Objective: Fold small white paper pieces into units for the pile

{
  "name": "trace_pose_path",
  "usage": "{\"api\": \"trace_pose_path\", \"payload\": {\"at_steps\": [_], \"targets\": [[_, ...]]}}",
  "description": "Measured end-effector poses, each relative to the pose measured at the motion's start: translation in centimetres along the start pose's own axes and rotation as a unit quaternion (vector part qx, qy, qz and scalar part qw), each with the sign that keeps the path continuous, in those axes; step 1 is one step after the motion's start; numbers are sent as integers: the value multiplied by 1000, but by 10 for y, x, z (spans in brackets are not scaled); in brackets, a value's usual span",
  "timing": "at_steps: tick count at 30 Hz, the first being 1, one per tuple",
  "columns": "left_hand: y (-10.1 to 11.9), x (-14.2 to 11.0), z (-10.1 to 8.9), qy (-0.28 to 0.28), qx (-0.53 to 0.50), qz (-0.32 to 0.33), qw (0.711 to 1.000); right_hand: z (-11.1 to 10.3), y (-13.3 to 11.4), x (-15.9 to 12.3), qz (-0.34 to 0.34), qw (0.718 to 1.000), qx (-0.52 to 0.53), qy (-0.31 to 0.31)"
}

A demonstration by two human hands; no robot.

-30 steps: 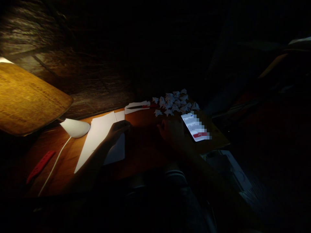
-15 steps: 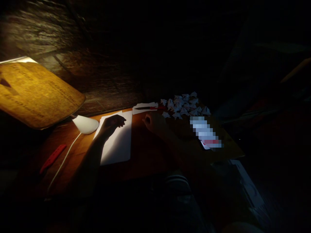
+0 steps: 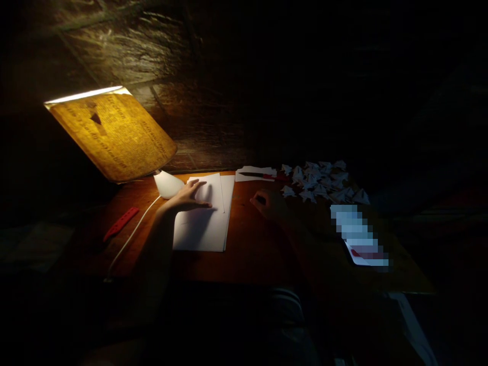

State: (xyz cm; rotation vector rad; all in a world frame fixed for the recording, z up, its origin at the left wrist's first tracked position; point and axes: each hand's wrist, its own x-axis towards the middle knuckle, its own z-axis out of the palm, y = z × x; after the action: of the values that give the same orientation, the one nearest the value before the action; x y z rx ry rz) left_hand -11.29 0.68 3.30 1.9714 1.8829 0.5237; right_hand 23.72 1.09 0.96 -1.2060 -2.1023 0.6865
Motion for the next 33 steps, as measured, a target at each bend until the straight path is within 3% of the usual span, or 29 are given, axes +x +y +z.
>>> {"api": "trace_pose_path", "payload": {"at_steps": [8, 16, 18, 20, 33], "targets": [[13, -5, 10, -39, 25, -15, 999, 6, 9, 5, -14, 1000, -16, -22], [31, -6, 26, -92, 60, 76, 991, 19, 14, 33, 77, 993, -70, -49], [33, -6, 28, -100, 58, 95, 989, 17, 9, 32, 85, 992, -95, -19], [33, -7, 28, -101, 56, 104, 988, 14, 4, 27, 82, 992, -99, 15], [17, 0, 28, -102, 47, 68, 991, 11, 0, 20, 64, 992, -110, -8]]}}
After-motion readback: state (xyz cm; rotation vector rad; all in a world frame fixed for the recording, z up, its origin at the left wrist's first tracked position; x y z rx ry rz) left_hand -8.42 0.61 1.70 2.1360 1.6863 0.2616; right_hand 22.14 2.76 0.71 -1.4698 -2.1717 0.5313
